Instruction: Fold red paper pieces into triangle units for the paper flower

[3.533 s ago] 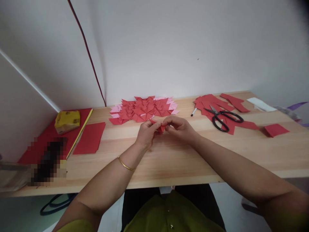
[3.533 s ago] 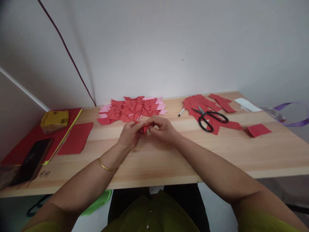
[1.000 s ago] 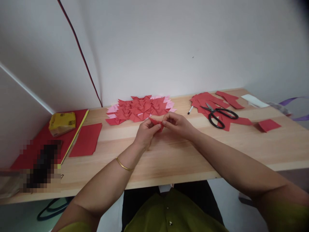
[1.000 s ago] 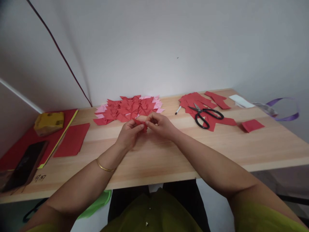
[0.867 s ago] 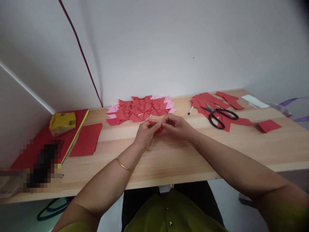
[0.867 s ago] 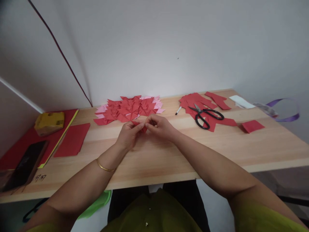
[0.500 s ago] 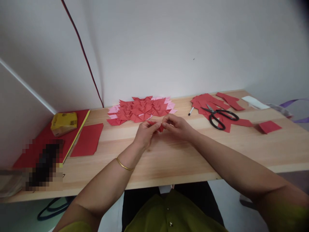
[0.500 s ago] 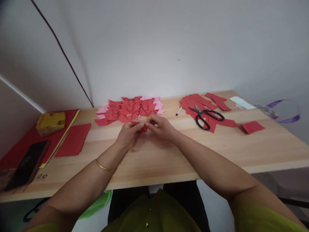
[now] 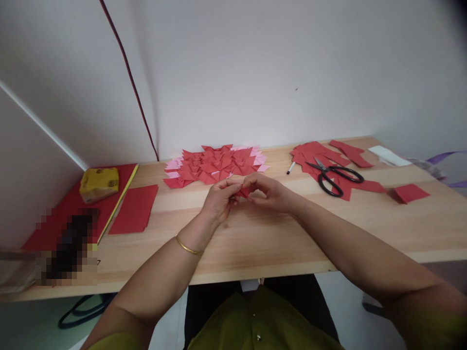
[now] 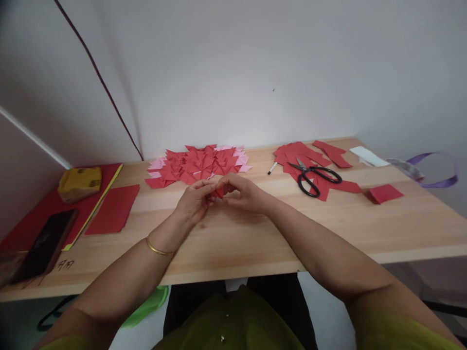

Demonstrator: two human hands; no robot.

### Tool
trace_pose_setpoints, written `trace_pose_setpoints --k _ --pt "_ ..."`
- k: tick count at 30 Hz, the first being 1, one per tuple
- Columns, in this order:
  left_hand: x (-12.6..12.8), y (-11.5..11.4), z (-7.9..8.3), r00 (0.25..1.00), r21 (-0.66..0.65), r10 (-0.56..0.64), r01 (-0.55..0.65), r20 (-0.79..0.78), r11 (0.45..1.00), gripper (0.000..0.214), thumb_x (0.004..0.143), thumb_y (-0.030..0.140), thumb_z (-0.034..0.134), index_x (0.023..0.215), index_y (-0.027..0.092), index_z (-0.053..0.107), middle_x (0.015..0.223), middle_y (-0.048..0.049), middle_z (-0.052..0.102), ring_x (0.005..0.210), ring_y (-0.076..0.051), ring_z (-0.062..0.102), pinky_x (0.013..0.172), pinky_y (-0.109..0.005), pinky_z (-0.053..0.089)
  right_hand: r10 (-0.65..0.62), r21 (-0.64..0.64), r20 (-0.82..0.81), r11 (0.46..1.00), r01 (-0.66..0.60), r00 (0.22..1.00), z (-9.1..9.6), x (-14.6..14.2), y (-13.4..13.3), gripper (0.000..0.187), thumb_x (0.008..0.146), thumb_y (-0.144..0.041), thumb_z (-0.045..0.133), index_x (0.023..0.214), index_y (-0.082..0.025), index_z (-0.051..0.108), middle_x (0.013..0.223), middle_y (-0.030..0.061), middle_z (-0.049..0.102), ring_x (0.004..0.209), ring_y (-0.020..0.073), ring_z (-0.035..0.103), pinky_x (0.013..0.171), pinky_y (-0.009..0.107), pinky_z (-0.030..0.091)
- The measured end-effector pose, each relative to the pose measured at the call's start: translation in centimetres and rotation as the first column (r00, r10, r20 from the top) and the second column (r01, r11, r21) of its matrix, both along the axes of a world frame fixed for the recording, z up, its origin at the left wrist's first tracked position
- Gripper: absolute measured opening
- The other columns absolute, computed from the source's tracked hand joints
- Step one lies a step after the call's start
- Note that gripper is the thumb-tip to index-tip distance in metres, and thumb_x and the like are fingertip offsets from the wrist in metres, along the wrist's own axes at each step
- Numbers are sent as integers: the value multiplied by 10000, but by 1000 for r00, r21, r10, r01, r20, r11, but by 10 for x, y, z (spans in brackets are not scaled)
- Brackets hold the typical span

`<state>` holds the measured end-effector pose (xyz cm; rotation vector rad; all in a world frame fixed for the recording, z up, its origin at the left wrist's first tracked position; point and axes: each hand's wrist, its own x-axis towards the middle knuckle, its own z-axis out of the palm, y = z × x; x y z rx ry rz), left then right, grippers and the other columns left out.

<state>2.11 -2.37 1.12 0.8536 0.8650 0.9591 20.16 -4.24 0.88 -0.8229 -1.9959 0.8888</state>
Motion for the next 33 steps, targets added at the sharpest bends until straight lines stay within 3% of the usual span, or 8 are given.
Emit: trace_pose_setpoints --k 6,12,17,26,33 --pt "-1 1 -2 997 8 -53 53 54 999 218 598 254 761 695 127 614 590 -21 643 482 -95 546 459 -215 373 -56 66 -44 996 58 997 -4 -2 3 155 875 -323 549 956 -196 583 890 62 618 797 153 588 737 317 489" --pt "-3 -1 0 992 -33 -109 111 69 993 230 602 236 744 750 116 615 699 -67 699 524 -129 610 513 -251 461 -177 178 32 970 168 984 -3 -2 4 156 886 -323 530 939 -213 627 839 48 665 757 154 600 719 311 484" --pt "-1 -3 0 994 -24 -105 106 40 994 217 583 205 740 736 115 614 693 -68 700 536 -156 642 526 -269 497 -151 85 -2 985 150 989 -2 -3 3 159 880 -327 537 917 -209 635 829 44 663 749 151 602 691 294 481" --pt "2 -4 -1 997 14 -79 80 -7 997 187 593 190 712 733 103 622 673 -81 691 554 -194 666 535 -301 525 -241 -91 0 967 240 971 1 -6 -2 193 846 -370 563 860 -186 616 778 32 637 665 136 563 621 270 446" --pt "2 -6 -6 992 150 -62 79 -110 986 157 637 221 712 749 130 649 676 -50 691 601 -168 665 606 -303 535 -296 -81 -4 952 295 955 2 -8 -3 168 836 -345 565 814 -179 578 716 15 592 623 120 503 590 254 407"
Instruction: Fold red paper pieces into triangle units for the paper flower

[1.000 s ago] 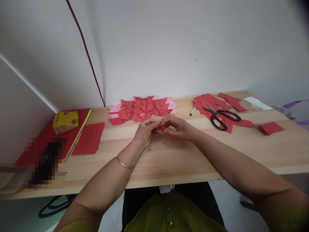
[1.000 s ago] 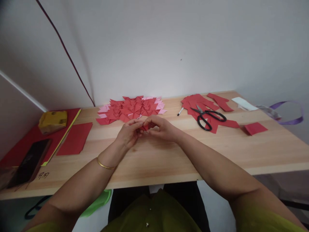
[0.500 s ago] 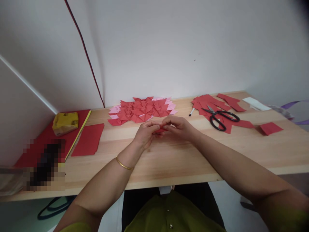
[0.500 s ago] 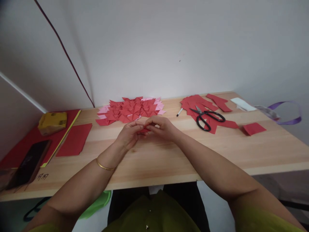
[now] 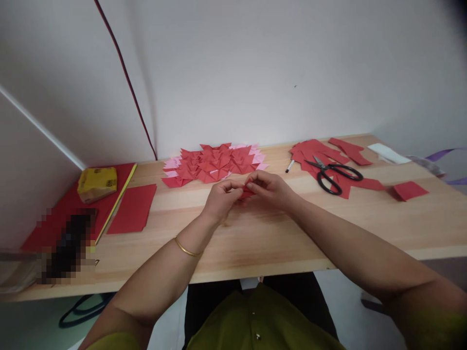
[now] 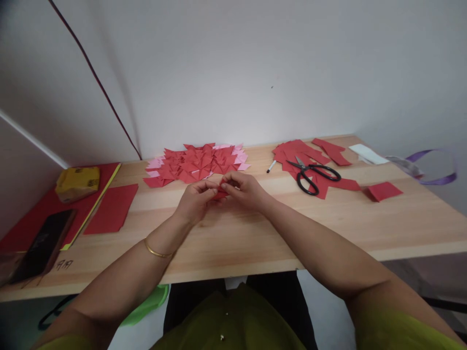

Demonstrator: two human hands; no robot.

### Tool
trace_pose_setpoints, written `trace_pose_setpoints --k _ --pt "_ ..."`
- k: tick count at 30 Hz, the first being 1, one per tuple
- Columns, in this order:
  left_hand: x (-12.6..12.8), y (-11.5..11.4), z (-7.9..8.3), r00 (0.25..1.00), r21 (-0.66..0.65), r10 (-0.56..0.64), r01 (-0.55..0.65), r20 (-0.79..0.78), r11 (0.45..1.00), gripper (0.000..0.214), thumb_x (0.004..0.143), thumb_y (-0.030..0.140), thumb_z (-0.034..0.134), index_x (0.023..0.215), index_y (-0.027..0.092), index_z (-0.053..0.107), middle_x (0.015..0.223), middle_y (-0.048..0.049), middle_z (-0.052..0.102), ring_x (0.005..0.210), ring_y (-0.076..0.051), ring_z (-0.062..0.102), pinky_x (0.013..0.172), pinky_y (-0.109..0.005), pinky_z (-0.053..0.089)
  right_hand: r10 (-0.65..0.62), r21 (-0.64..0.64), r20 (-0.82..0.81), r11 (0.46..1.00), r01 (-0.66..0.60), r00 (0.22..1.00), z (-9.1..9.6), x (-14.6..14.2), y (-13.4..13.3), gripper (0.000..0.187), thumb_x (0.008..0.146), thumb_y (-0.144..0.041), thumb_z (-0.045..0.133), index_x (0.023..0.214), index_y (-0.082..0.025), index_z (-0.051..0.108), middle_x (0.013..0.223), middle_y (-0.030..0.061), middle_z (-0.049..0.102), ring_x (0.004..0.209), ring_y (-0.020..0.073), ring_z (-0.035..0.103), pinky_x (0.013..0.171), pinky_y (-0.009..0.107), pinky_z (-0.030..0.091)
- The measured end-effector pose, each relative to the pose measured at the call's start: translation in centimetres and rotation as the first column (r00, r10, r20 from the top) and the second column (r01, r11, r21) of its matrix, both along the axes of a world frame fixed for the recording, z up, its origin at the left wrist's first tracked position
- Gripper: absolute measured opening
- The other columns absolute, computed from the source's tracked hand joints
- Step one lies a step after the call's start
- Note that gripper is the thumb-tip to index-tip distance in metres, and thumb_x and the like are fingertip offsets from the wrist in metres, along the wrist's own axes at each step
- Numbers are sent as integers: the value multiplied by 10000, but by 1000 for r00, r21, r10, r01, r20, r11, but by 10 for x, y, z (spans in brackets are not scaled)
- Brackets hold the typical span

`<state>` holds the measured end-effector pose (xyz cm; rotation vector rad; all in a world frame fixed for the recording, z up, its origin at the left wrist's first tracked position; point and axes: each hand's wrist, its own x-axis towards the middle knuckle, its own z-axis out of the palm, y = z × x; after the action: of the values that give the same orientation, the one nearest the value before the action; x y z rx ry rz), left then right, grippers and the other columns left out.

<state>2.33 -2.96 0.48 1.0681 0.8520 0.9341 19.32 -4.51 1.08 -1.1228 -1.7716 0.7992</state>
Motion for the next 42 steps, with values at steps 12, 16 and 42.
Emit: trace_pose_setpoints --k 12,16,42 --pt "-1 -1 2 979 225 91 -48 -183 973 213 711 318 700 800 125 688 741 -79 712 667 -166 669 628 -278 532 59 -28 -176 998 -65 983 -6 -2 1 172 855 -355 567 919 -198 535 804 22 599 711 132 585 652 272 474" --pt "-2 -1 2 982 262 95 -50 -163 964 207 725 321 688 822 139 683 765 -68 713 681 -162 671 640 -284 539 98 -61 -319 990 -124 943 -6 -2 2 333 826 -376 621 1078 -205 485 862 33 620 769 138 628 704 286 516" --pt "-2 0 4 970 466 115 -3 -212 885 81 737 227 633 759 161 674 788 -32 672 704 -127 632 667 -258 524 6 -8 -106 1000 -7 994 1 -1 -4 217 820 -374 615 796 -159 621 783 56 669 728 157 619 695 311 498"
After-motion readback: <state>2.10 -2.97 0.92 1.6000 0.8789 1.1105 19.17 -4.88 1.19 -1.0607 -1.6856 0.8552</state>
